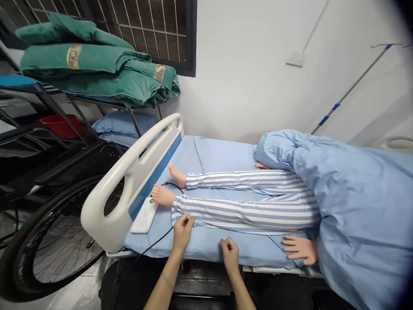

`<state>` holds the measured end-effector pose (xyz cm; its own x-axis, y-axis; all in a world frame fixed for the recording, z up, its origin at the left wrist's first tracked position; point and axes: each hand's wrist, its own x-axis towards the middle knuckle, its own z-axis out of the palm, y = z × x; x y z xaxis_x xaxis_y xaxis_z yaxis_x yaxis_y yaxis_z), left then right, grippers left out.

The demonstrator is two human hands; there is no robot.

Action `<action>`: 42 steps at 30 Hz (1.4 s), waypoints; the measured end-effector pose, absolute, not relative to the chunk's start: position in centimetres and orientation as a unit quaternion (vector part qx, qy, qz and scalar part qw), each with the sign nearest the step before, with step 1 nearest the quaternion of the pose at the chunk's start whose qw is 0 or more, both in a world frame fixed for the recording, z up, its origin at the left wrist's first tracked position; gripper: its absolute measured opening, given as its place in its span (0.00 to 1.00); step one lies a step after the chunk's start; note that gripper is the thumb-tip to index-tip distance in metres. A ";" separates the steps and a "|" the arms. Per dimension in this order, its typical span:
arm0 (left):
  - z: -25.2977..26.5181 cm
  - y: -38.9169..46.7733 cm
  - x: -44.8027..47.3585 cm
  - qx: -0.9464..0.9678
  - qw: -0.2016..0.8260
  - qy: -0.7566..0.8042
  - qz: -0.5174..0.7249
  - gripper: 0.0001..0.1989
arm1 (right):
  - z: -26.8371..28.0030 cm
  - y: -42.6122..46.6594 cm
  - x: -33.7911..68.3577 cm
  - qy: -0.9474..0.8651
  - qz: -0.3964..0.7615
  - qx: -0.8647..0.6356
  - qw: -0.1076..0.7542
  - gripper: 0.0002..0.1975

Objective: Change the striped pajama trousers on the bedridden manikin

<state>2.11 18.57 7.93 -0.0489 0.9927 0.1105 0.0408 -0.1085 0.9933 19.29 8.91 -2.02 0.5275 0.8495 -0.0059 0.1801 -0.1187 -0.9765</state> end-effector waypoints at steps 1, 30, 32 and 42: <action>7.6 18.4 2.0 0.521 0.454 0.492 0.530 0.19 | -2.1 8.9 19.5 -0.379 0.305 -0.683 0.545 0.24; 5.4 44.9 9.6 0.547 0.448 0.508 0.492 0.14 | 7.8 44.4 22.8 -0.488 0.270 -0.570 0.603 0.17; 4.8 45.0 9.4 0.567 0.443 0.511 0.471 0.14 | 8.3 44.4 25.6 -0.496 0.262 -0.573 0.597 0.17; 7.0 45.4 20.1 0.521 0.411 0.525 0.533 0.14 | 8.3 44.9 30.7 -0.424 0.298 -0.592 0.617 0.16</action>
